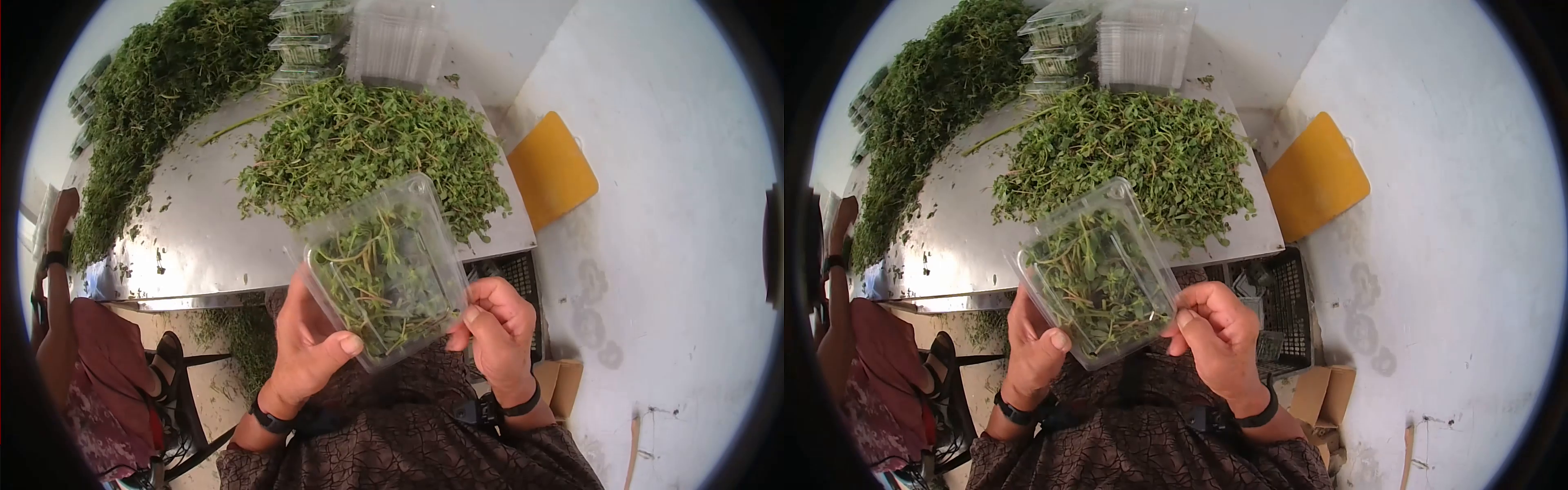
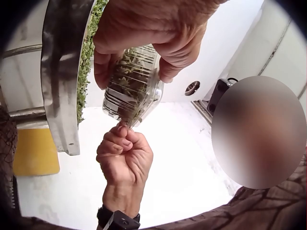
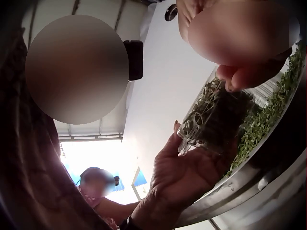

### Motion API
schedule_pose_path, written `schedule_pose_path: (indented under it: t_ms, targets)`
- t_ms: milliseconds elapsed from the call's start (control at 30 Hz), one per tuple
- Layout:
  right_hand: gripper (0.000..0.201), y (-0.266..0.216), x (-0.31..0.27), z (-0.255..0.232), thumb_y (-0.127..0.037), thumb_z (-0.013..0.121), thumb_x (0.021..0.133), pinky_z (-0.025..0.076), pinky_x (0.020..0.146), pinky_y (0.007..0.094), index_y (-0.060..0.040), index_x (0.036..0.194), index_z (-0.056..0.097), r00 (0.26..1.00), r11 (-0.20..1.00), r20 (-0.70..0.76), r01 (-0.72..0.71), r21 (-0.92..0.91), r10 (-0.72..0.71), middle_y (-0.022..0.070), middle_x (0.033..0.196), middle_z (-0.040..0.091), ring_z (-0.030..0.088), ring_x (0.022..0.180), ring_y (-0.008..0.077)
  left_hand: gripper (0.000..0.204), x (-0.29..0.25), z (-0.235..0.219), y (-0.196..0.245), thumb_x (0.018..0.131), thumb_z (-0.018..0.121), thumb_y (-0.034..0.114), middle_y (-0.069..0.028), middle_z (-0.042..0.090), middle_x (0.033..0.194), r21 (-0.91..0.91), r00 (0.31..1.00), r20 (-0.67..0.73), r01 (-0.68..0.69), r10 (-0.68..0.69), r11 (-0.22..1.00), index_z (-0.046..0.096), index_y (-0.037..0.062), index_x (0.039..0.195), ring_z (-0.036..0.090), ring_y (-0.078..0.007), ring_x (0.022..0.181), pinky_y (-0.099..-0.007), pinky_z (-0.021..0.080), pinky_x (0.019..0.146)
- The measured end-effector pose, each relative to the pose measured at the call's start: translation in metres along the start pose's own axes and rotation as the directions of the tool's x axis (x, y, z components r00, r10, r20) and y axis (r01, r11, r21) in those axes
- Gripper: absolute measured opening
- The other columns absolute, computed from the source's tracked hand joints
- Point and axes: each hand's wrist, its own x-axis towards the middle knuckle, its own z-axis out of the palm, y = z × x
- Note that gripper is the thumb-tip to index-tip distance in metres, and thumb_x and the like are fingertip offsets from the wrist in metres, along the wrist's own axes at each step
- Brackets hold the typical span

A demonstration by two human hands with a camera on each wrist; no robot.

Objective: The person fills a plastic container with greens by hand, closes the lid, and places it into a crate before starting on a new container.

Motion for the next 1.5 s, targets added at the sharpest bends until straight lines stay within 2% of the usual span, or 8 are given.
schedule_pose_path:
  t_ms: [500,800,833,933,1000,1133,1200,1500]
  targets:
    - [0.081,0.01,-0.01,-0.031,-0.016,0.078,0.074,0.047,0.083,0.0279,0.003,0.136,0.029,0.996,0.972,0.016,0.082,0.218,-0.088,0.0102,0.127,0.045,0.052,0.106,0.0166,0.092,0.024,0.037,-0.007,0.072,0.077,0.023,-0.0131,0.042,0.132,-0.072,0.997,0.08,0.026,-0.021,0.997,0.02,-0.0005,0.141,0.045,-0.024,0.119,-0.039,0.037,0.1]
    - [0.057,0.001,-0.027,-0.072,-0.005,0.062,0.078,0.049,0.081,0.0302,0.0027,0.13,0.04,0.932,0.897,-0.281,0.314,0.312,-0.228,0.0094,0.115,0.056,0.056,0.104,0.0161,0.088,0.06,0.074,-0.038,0.073,0.076,0.022,-0.0141,0.045,0.13,0.027,0.892,0.447,-0.091,0.07,0.995,0.024,-0.0007,0.141,0.044,-0.0242,0.121,-0.0401,0.037,0.099]
    - [0.042,-0.001,-0.03,-0.085,-0.009,0.059,0.082,0.049,0.077,0.0306,0.0001,0.121,0.046,0.906,0.869,-0.34,0.366,0.334,-0.251,0.0084,0.114,0.057,0.057,0.101,0.017,0.073,0.066,0.07,-0.032,0.072,0.075,0.022,-0.0164,0.05,0.124,0.304,0.831,0.498,-0.433,0.246,0.849,0.041,-0.0014,0.132,0.052,-0.0276,0.113,-0.0383,0.043,0.093]
    - [0.031,-0.002,-0.037,-0.12,-0.013,0.058,0.085,0.051,0.075,0.0335,-0.0023,0.113,0.052,0.803,0.841,-0.57,0.423,0.337,-0.175,0.0086,0.109,0.059,0.06,0.094,0.0196,0.056,0.071,0.064,-0.028,0.071,0.073,0.019,-0.0183,0.054,0.118,0.628,0.769,0.541,-0.639,0.34,0.444,0.053,-0.0014,0.12,0.057,-0.0315,0.104,-0.0359,0.047,0.088]
    - [0.034,0.008,-0.042,-0.148,-0.013,0.06,0.083,0.052,0.076,0.0361,-0.0021,0.114,0.051,0.697,0.843,-0.713,0.428,0.325,-0.079,0.0098,0.106,0.06,0.062,0.091,0.0214,0.045,0.075,0.06,-0.026,0.071,0.071,0.014,-0.0177,0.055,0.117,0.647,0.771,0.536,-0.637,0.344,0.419,0.058,-0.0013,0.112,0.058,-0.0319,0.101,-0.0342,0.049,0.085]
    - [0.02,0.081,-0.05,-0.214,-0.018,0.065,0.082,0.052,0.059,0.032,-0.0088,0.096,0.055,0.648,0.908,-0.761,0.3,0.294,0.033,0.0051,0.085,0.063,0.061,0.07,0.0165,0.039,0.084,0.051,-0.026,0.069,0.07,0.006,-0.016,0.058,0.111,0.682,0.729,0.604,-0.682,0.323,0.264,0.059,-0.0009,0.106,0.061,-0.0306,0.094,-0.0348,0.051,0.078]
    - [0.025,0.11,-0.054,-0.228,-0.021,0.068,0.079,0.051,0.054,0.0288,-0.0083,0.096,0.055,0.48,0.948,-0.836,0.031,0.317,0.264,0.0056,0.082,0.062,0.061,0.068,0.0158,0.038,0.087,0.048,-0.027,0.068,0.07,0.005,-0.0148,0.059,0.108,0.686,0.722,0.637,-0.691,0.27,0.227,0.06,-0.0005,0.105,0.062,-0.0296,0.088,-0.0346,0.052,0.073]
    - [0.034,0.238,-0.07,-0.254,-0.024,0.073,0.071,0.048,0.049,0.0271,-0.0038,0.092,0.055,0.354,0.874,-0.801,-0.254,0.414,0.482,0.0065,0.077,0.058,0.056,0.057,0.0151,0.036,0.091,0.045,-0.031,0.065,0.069,0.002,-0.0139,0.06,0.104,0.794,0.855,0.516,-0.498,0.047,0.349,0.062,0.0007,0.1,0.062,-0.0288,0.083,-0.0342,0.051,0.068]
